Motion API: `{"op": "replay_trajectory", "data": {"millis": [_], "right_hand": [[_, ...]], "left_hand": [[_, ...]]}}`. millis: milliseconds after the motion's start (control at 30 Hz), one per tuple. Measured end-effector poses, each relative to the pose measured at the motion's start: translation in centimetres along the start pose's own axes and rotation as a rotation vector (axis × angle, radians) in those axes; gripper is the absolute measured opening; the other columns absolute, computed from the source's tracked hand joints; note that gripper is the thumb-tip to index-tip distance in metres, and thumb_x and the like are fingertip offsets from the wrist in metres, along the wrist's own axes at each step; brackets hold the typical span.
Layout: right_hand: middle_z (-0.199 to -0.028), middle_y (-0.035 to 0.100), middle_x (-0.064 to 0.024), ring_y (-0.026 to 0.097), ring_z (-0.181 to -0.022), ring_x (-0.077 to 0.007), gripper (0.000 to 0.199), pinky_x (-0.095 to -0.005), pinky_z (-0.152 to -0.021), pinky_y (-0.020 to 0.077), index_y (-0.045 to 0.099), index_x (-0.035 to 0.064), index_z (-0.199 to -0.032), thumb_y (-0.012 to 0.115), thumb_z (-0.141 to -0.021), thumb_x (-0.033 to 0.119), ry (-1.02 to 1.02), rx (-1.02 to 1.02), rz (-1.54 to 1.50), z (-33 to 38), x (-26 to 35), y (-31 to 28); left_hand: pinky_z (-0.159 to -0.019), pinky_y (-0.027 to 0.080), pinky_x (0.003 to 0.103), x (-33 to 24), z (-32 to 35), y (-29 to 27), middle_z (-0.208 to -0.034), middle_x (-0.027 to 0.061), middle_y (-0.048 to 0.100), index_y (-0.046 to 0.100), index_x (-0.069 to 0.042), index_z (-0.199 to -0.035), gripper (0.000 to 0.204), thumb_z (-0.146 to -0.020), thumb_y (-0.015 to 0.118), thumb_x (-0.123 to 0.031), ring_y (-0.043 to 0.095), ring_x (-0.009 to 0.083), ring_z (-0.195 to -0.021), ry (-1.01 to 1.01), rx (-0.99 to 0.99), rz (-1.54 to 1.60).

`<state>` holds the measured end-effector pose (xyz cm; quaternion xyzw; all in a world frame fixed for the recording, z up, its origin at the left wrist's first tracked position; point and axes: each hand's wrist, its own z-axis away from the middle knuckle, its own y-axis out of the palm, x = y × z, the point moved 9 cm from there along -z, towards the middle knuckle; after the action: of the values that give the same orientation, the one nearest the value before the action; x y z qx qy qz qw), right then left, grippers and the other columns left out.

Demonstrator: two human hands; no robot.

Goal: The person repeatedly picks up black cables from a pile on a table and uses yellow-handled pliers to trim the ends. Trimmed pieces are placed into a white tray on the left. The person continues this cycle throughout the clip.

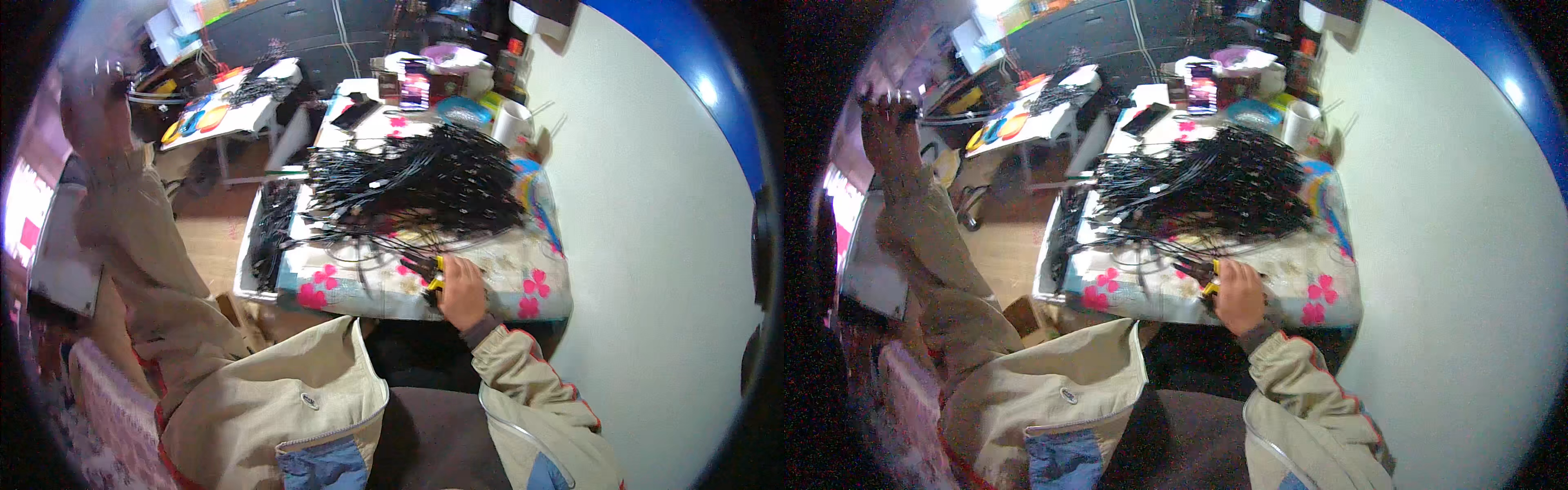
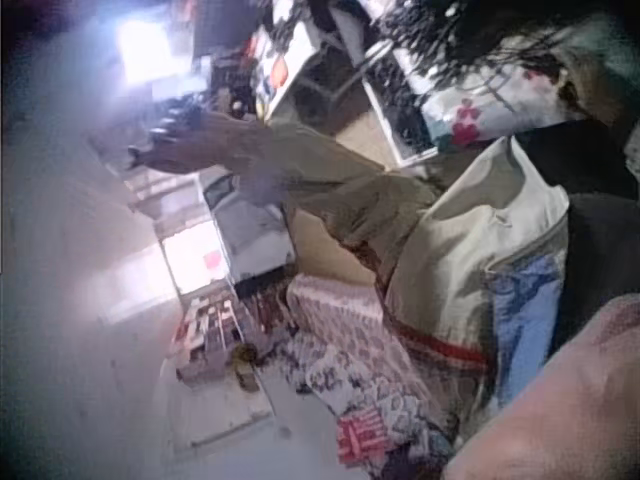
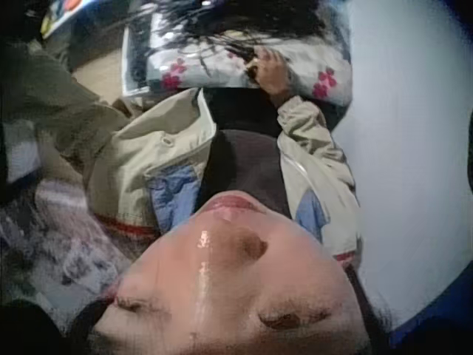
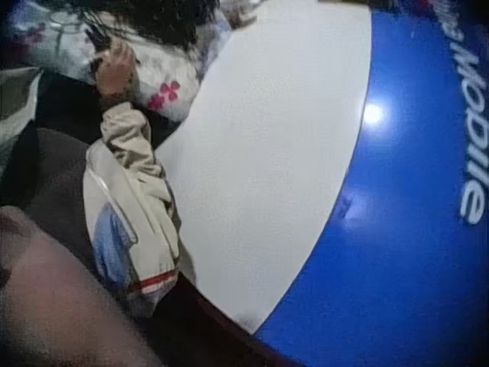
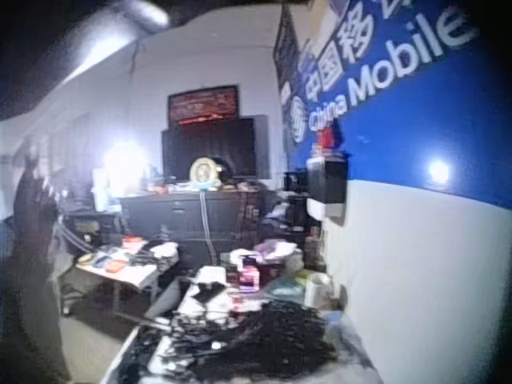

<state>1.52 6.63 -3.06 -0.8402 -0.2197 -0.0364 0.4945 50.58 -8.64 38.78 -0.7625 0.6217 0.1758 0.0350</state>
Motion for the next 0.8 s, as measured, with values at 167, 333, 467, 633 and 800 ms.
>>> {"op": "replay_trajectory", "data": {"millis": [167,333,467,633,800], "right_hand": [[-0.121,0.056,-0.0216,0.052,-0.115,-0.0391,0.066,-0.0488,-0.103,0.0394,0.048,-0.0044,-0.131,0.07,-0.069,0.009,0.062,0.115,0.004,0.3,-0.6,0.7],[-0.125,0.054,-0.0199,0.05,-0.117,-0.0394,0.07,-0.0496,-0.105,0.0379,0.046,-0.0037,-0.133,0.072,-0.069,0.008,0.083,0.148,0.001,0.5,-0.9,0.9],[-0.121,0.054,-0.0211,0.05,-0.116,-0.0401,0.074,-0.0502,-0.104,0.0377,0.046,-0.0022,-0.132,0.073,-0.064,0.006,0.082,0.131,0.025,0.4,-0.7,0.6],[-0.121,0.054,-0.0219,0.05,-0.116,-0.0413,0.072,-0.0505,-0.104,0.0376,0.048,-0.0024,-0.13,0.071,-0.063,0.005,0.12,0.17,-0.033,0.4,-1.0,0.6],[-0.122,0.054,-0.0217,0.051,-0.115,-0.042,0.074,-0.0511,-0.103,0.0383,0.048,-0.0029,-0.13,0.072,-0.061,0.005,0.104,0.153,-0.055,0.3,-0.9,0.6]], "left_hand": [[-0.077,0.043,0.029,-5.2,12.5,-7.2,-0.096,0.0016,0.056,0.051,0.0,-0.134,0.034,-0.103,0.053,-0.016,0.049,0.013,-0.082,-0.449,0.028,0.144],[-0.068,0.043,0.025,-2.8,28.2,-10.4,-0.091,0.0017,0.056,0.055,-0.001,-0.115,0.022,-0.106,0.047,-0.019,0.051,0.0083,-0.076,-0.621,0.001,-0.109],[-0.049,0.037,0.02,2.1,42.9,-14.5,-0.071,-0.0044,0.053,0.057,-0.006,-0.113,0.021,-0.106,0.047,-0.023,0.046,0.0042,-0.055,-1.178,-0.011,-0.347],[-0.055,0.043,0.03,8.2,46.6,-15.9,-0.07,0.0013,0.054,0.063,0.0,-0.101,0.021,-0.102,0.05,-0.016,0.052,0.0108,-0.061,-1.144,0.438,-0.779],[-0.096,0.047,0.041,29.1,19.1,-10.1,-0.124,0.0268,0.058,0.04,0.004,-0.142,0.052,-0.1,0.052,-0.025,0.058,0.0332,-0.112,-0.598,0.554,-0.93]]}}
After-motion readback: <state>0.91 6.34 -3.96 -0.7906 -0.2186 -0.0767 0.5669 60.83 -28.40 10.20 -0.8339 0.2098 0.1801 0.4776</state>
